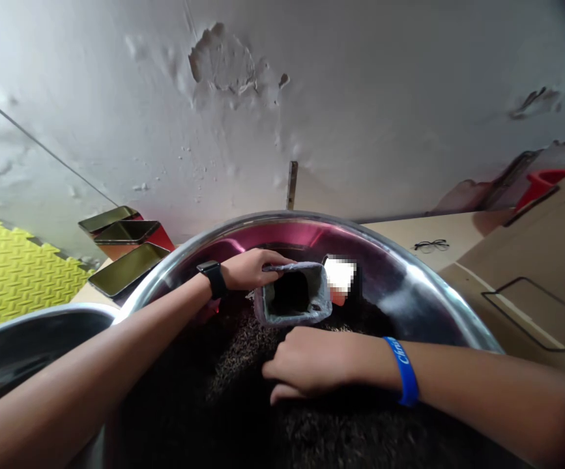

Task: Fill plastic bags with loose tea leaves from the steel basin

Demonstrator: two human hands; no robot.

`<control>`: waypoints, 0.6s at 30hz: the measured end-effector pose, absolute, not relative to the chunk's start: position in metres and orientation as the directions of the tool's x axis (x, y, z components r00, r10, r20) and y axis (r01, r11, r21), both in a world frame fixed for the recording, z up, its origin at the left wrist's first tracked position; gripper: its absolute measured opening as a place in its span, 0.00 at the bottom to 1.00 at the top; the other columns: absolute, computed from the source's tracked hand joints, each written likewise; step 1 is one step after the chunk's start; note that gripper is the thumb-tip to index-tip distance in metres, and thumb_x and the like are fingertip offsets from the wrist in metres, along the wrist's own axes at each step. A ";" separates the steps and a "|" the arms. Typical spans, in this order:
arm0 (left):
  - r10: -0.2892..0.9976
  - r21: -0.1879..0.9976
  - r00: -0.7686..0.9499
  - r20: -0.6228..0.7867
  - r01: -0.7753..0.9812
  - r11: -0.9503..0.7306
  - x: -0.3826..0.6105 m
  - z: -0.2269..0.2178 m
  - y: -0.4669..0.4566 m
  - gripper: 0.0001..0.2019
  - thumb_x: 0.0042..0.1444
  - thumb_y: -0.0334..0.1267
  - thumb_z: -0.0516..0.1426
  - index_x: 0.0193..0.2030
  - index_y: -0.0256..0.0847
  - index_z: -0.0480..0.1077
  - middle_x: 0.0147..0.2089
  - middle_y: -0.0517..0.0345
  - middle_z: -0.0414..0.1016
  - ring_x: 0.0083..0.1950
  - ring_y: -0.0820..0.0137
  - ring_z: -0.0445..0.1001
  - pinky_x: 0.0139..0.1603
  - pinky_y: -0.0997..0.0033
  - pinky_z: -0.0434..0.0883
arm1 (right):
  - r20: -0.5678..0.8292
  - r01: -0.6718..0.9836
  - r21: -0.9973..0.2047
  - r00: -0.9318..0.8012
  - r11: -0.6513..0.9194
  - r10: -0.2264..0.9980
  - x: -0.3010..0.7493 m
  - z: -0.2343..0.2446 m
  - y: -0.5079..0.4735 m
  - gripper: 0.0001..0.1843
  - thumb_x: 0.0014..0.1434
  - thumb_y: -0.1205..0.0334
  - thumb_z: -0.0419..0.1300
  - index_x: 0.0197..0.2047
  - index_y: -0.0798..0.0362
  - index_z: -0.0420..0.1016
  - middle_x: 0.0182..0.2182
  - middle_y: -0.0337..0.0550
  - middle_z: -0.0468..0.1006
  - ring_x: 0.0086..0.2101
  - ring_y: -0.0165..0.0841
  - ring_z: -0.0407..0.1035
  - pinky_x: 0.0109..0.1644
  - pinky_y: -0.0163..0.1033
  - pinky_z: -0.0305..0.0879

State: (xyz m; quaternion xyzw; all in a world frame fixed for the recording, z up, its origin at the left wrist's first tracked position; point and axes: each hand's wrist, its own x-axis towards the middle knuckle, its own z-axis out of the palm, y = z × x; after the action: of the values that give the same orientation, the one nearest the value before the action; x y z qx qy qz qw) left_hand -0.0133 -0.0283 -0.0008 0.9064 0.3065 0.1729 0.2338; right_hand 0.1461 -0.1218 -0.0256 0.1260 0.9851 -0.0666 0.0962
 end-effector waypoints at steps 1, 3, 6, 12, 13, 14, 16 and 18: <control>0.629 0.530 0.758 0.176 0.465 -0.709 -0.013 -0.001 -0.028 0.19 0.51 0.30 0.52 0.51 0.47 0.66 0.50 0.60 0.70 0.50 0.69 0.68 0.51 0.69 0.64 | -0.160 0.271 -0.102 -0.954 0.957 0.253 0.146 -0.021 -0.120 0.18 0.59 0.50 0.45 0.37 0.52 0.69 0.25 0.40 0.74 0.22 0.30 0.64 0.24 0.36 0.51; 0.619 0.534 0.764 0.183 0.452 -0.715 -0.013 -0.002 -0.028 0.19 0.52 0.31 0.52 0.51 0.47 0.66 0.50 0.60 0.70 0.49 0.69 0.68 0.50 0.70 0.64 | -0.049 0.345 -0.114 -0.939 0.932 0.341 0.148 -0.013 -0.114 0.18 0.60 0.49 0.43 0.38 0.52 0.67 0.26 0.40 0.74 0.23 0.30 0.65 0.25 0.35 0.51; 0.607 0.530 0.775 0.178 0.444 -0.722 -0.013 -0.002 -0.028 0.18 0.52 0.31 0.52 0.51 0.46 0.67 0.50 0.58 0.70 0.50 0.70 0.68 0.51 0.70 0.64 | 0.118 0.506 -0.137 -0.845 0.852 0.521 0.154 -0.007 -0.096 0.18 0.60 0.49 0.43 0.39 0.52 0.66 0.30 0.41 0.74 0.30 0.32 0.67 0.30 0.35 0.55; 0.601 0.494 0.768 0.223 0.442 -0.748 -0.014 -0.005 -0.025 0.19 0.51 0.29 0.51 0.50 0.46 0.67 0.50 0.59 0.70 0.50 0.70 0.68 0.53 0.70 0.62 | 0.189 0.687 0.021 -0.716 0.726 0.672 0.166 -0.017 -0.070 0.11 0.57 0.59 0.50 0.37 0.57 0.68 0.36 0.48 0.72 0.38 0.36 0.66 0.39 0.39 0.57; 0.612 0.494 0.759 0.225 0.452 -0.742 -0.014 -0.006 -0.024 0.20 0.51 0.28 0.51 0.50 0.46 0.67 0.50 0.59 0.70 0.50 0.70 0.68 0.53 0.70 0.62 | 0.189 0.685 0.038 -0.720 0.728 0.667 0.165 -0.018 -0.072 0.11 0.56 0.59 0.50 0.36 0.57 0.68 0.37 0.49 0.71 0.38 0.36 0.65 0.40 0.40 0.58; 0.619 0.497 0.754 0.221 0.459 -0.736 -0.015 -0.007 -0.023 0.20 0.51 0.28 0.51 0.50 0.46 0.67 0.50 0.59 0.70 0.50 0.70 0.68 0.53 0.70 0.62 | 0.198 0.671 0.041 -0.732 0.740 0.652 0.163 -0.018 -0.075 0.11 0.57 0.59 0.50 0.35 0.57 0.68 0.37 0.49 0.71 0.39 0.36 0.65 0.41 0.41 0.58; 0.626 0.503 0.752 0.207 0.468 -0.727 -0.015 -0.007 -0.023 0.19 0.51 0.29 0.51 0.51 0.46 0.67 0.49 0.60 0.71 0.50 0.71 0.68 0.52 0.71 0.63 | 0.232 0.609 -0.008 -0.770 0.793 0.594 0.158 -0.013 -0.086 0.14 0.59 0.58 0.46 0.36 0.57 0.68 0.36 0.48 0.70 0.40 0.35 0.63 0.43 0.41 0.57; 0.632 0.501 0.749 0.196 0.478 -0.722 -0.016 -0.007 -0.024 0.19 0.52 0.30 0.51 0.51 0.47 0.67 0.50 0.61 0.70 0.49 0.71 0.68 0.51 0.72 0.63 | 0.225 0.492 -0.127 -0.831 0.861 0.508 0.153 -0.006 -0.099 0.15 0.60 0.58 0.44 0.38 0.55 0.68 0.36 0.44 0.71 0.39 0.32 0.63 0.43 0.39 0.58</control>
State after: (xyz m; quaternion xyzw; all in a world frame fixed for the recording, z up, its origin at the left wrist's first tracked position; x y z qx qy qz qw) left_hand -0.0157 -0.0237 -0.0068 0.9103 0.3050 0.1797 0.2147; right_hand 0.1525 -0.0992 -0.0060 0.2616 0.9563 -0.0319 -0.1265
